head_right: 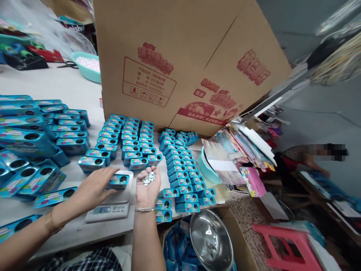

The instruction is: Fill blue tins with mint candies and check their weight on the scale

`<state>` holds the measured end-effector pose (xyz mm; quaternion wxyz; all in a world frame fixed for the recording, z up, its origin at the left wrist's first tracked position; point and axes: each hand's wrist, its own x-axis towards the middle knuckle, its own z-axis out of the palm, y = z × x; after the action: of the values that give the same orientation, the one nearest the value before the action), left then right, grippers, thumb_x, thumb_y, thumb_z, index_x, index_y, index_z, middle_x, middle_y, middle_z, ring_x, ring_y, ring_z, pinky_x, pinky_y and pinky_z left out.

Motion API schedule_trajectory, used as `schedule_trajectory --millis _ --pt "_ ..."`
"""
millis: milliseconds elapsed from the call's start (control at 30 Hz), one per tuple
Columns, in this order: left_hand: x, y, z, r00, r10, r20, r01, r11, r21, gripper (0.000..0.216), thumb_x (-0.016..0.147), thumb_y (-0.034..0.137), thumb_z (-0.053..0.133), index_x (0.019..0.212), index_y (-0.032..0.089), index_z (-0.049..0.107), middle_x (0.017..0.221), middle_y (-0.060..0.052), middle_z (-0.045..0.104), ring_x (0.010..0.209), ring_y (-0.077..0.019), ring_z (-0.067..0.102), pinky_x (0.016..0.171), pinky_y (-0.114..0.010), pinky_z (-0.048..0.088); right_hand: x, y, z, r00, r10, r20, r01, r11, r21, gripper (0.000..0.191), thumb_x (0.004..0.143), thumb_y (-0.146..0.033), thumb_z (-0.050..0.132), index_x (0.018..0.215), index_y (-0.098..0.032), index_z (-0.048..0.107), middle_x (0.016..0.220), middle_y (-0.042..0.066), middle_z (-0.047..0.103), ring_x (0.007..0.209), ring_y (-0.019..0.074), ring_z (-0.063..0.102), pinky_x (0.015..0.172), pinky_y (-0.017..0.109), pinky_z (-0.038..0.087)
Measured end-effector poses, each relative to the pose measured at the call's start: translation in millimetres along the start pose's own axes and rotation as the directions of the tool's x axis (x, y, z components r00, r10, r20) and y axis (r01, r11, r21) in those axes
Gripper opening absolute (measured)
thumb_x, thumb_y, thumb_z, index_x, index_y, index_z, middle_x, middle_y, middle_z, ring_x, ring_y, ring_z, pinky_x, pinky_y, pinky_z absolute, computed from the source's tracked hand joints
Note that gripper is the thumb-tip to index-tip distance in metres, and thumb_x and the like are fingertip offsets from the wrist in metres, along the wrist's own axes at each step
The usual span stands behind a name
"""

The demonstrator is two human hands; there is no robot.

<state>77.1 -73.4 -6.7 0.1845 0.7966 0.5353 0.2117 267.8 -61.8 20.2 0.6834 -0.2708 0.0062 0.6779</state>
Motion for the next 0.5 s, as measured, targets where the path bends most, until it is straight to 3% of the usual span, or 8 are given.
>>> schedule_trajectory --millis 67,133,233,367,500 --pt "0.9 -2.9 4.6 0.997 -0.071 0.019 0.072 0.992 -0.105 0.038 0.08 0.033 0.059 0.116 0.022 0.052 0.112 -0.007 0.066 0.101 -0.0261 0.064 0.086 -0.038 0.05 1.8 7.5 -3.1 0.992 -0.01 -0.129 0.014 0.999 0.033 0.012 0.086 -0.027 0.054 0.075 -0.021 0.051 0.063 -0.007 0.061 0.057 0.0072 0.06 0.064 0.025 0.055" --pt "2.2 -1.6 1.9 0.995 -0.097 -0.029 0.089 0.971 -0.222 0.033 0.081 0.036 0.059 0.11 0.023 0.053 0.104 -0.004 0.066 0.093 -0.0222 0.065 0.079 -0.033 0.051 2.2 16.7 -6.8 0.975 -0.002 -0.223 0.014 0.999 0.051 0.012 0.086 -0.027 0.053 0.076 -0.021 0.054 0.071 -0.003 0.068 0.07 0.0112 0.068 0.075 0.033 0.057" --pt "8.0 13.5 -18.4 0.992 0.003 -0.126 -0.039 0.96 -0.276 0.028 0.081 0.035 0.06 0.106 0.023 0.057 0.099 -0.002 0.064 0.091 -0.0196 0.063 0.078 -0.029 0.05 2.0 30.6 -11.7 0.948 0.041 -0.316 -0.025 0.998 0.056 0.012 0.087 -0.028 0.053 0.077 -0.021 0.056 0.08 0.001 0.073 0.08 0.0153 0.071 0.069 0.032 0.057" --pt "24.9 49.7 -52.4 0.975 0.214 -0.058 -0.22 0.963 -0.154 0.03 0.081 0.026 0.053 0.109 0.026 0.063 0.102 -0.005 0.062 0.094 -0.0205 0.061 0.081 -0.031 0.05 4.8 41.3 -12.9 0.956 0.095 -0.278 -0.07 0.992 0.101 0.012 0.087 -0.029 0.052 0.079 -0.021 0.055 0.081 0.002 0.073 0.078 0.0155 0.071 0.07 0.033 0.057" --pt "44.2 70.0 -57.1 0.939 0.318 0.129 -0.331 0.939 0.096 0.042 0.076 0.014 0.048 0.111 0.026 0.066 0.098 -0.006 0.06 0.089 -0.0223 0.059 0.077 -0.035 0.047 9.3 42.2 -10.3 0.97 0.14 -0.198 -0.099 0.975 0.201 0.019 0.09 -0.033 0.049 0.08 -0.019 0.057 0.079 0.004 0.072 0.075 0.0147 0.07 0.069 0.029 0.057"
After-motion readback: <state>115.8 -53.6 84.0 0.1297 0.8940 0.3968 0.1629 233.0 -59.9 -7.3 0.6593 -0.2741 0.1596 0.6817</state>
